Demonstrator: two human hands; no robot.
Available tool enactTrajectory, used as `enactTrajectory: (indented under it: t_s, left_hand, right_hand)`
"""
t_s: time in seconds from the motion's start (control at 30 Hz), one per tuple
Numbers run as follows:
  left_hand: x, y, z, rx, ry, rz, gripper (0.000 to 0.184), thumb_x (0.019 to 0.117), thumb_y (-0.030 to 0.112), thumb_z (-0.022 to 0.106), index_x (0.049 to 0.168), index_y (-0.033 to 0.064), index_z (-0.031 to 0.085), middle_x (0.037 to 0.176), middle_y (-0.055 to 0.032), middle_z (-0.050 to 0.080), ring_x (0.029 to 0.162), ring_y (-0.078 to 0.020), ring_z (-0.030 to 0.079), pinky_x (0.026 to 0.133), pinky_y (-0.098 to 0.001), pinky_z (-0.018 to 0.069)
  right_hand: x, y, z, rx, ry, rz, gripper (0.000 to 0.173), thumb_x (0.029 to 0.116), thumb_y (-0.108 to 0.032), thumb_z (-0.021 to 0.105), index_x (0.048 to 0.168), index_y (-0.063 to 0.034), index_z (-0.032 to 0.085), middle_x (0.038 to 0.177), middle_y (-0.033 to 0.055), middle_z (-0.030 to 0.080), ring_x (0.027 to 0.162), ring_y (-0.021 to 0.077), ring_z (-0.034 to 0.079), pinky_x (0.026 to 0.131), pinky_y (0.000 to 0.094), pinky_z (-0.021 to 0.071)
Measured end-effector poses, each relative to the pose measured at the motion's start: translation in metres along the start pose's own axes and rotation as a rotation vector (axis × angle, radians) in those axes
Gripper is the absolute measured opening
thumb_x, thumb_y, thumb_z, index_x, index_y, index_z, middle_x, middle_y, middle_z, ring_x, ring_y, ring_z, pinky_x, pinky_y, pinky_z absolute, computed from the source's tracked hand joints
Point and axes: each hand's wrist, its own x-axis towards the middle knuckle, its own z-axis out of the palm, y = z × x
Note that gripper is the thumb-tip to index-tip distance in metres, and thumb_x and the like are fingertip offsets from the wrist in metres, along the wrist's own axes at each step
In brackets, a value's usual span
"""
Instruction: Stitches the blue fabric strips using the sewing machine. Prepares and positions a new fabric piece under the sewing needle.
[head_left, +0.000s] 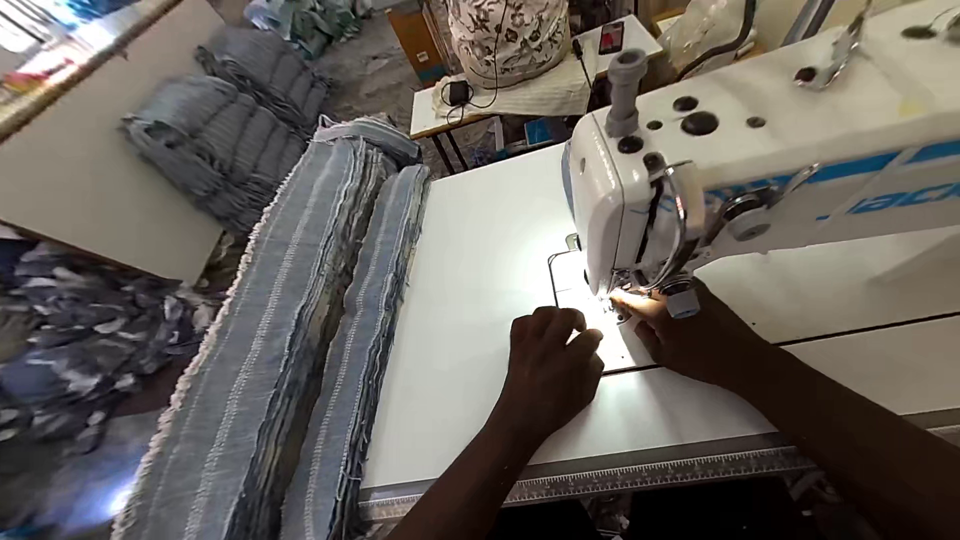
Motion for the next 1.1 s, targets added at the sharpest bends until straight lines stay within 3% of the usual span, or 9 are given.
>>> enactTrajectory:
  t_s: [0.4, 0.53, 0.6, 0.7, 0.8, 0.9, 0.97, 1.03, 1.1]
  left_hand:
    - [0.002, 0.003, 0.000, -0.005, 0.050, -0.085, 0.025, 0.0965, 0.029, 0.057, 0.108, 0.0179, 0.077, 0.119, -0.0036, 0.066, 0.117, -0.0260, 0.056, 0.093, -0.0473, 0.0440]
    - [0.022, -0.018, 0.003, -0.173, -0.112, -0.282, 0.064, 0.0929, 0.057, 0.066, 0.140, 0.0138, 0.061, 0.123, -0.0072, 0.066, 0.113, -0.0275, 0.062, 0.090, -0.0525, 0.0522]
    - [0.042, -0.029, -0.003, -0.229, -0.238, -0.302, 0.052, 0.0908, 0.050, 0.074, 0.125, 0.0111, 0.073, 0.117, -0.0096, 0.066, 0.109, -0.0281, 0.062, 0.092, -0.0514, 0.0526]
    - [0.070, -0.034, -0.015, -0.103, -0.392, -0.246, 0.017, 0.0979, 0.023, 0.067, 0.096, 0.0091, 0.077, 0.097, -0.0075, 0.070, 0.093, -0.0229, 0.068, 0.085, -0.0442, 0.0574]
    - [0.084, -0.041, -0.017, 0.036, -0.481, -0.330, 0.024, 0.0956, 0.029, 0.068, 0.099, 0.0050, 0.071, 0.102, -0.0129, 0.067, 0.098, -0.0305, 0.068, 0.084, -0.0510, 0.0570]
    - [0.093, -0.054, -0.011, -0.350, -0.242, -0.771, 0.026, 0.1015, 0.021, 0.057, 0.106, -0.0025, 0.067, 0.106, -0.0180, 0.066, 0.100, -0.0299, 0.066, 0.087, -0.0509, 0.0548]
    - [0.097, -0.044, -0.009, -0.930, 0.080, -1.005, 0.026, 0.1090, 0.018, 0.044, 0.112, -0.0035, 0.058, 0.108, -0.0136, 0.066, 0.093, -0.0171, 0.067, 0.083, -0.0354, 0.0571]
    - [0.087, -0.027, -0.021, -1.398, 0.268, -0.967, 0.023, 0.1109, 0.018, 0.035, 0.115, 0.0021, 0.051, 0.113, -0.0120, 0.067, 0.096, -0.0185, 0.071, 0.085, -0.0364, 0.0600]
    - [0.055, -0.015, -0.039, -1.286, 0.200, -0.845, 0.022, 0.1100, 0.019, 0.034, 0.108, 0.0054, 0.051, 0.092, -0.0056, 0.065, 0.081, -0.0147, 0.066, 0.074, -0.0331, 0.0574]
  right_hand:
    - [-0.013, -0.032, -0.005, 0.027, 0.027, 0.095, 0.037, 0.0909, -0.011, 0.055, 0.123, -0.0128, 0.074, 0.113, 0.0118, 0.066, 0.109, 0.0296, 0.061, 0.089, 0.0428, 0.0536]
    - [-0.006, -0.033, -0.001, 0.006, 0.009, 0.150, 0.039, 0.0946, -0.015, 0.053, 0.129, -0.0145, 0.071, 0.119, 0.0134, 0.066, 0.115, 0.0324, 0.059, 0.092, 0.0491, 0.0522]
    - [-0.004, -0.031, 0.000, 0.001, 0.003, 0.162, 0.040, 0.0949, -0.017, 0.051, 0.129, -0.0159, 0.071, 0.121, 0.0116, 0.066, 0.118, 0.0315, 0.059, 0.095, 0.0496, 0.0513]
    - [-0.004, -0.029, 0.002, 0.014, 0.009, 0.171, 0.040, 0.0927, -0.017, 0.053, 0.128, -0.0149, 0.072, 0.122, 0.0126, 0.066, 0.119, 0.0322, 0.058, 0.098, 0.0492, 0.0500]
    - [-0.003, -0.029, 0.004, 0.011, 0.007, 0.197, 0.041, 0.0916, -0.019, 0.055, 0.129, -0.0169, 0.072, 0.124, 0.0131, 0.065, 0.121, 0.0318, 0.057, 0.099, 0.0488, 0.0498]
    - [-0.002, -0.031, 0.004, 0.007, -0.008, 0.214, 0.042, 0.0923, -0.022, 0.054, 0.131, -0.0179, 0.071, 0.125, 0.0125, 0.064, 0.122, 0.0313, 0.056, 0.099, 0.0476, 0.0491]
    - [-0.001, -0.032, 0.004, 0.009, -0.005, 0.210, 0.042, 0.0918, -0.021, 0.055, 0.130, -0.0181, 0.072, 0.125, 0.0123, 0.065, 0.122, 0.0311, 0.056, 0.099, 0.0471, 0.0492]
    - [-0.002, -0.032, 0.003, 0.013, -0.001, 0.193, 0.042, 0.0915, -0.020, 0.054, 0.130, -0.0172, 0.072, 0.126, 0.0117, 0.065, 0.122, 0.0308, 0.057, 0.099, 0.0476, 0.0495]
    - [-0.002, -0.031, 0.002, 0.026, 0.014, 0.161, 0.042, 0.0925, -0.019, 0.053, 0.130, -0.0152, 0.071, 0.128, 0.0117, 0.066, 0.122, 0.0312, 0.058, 0.100, 0.0485, 0.0496]
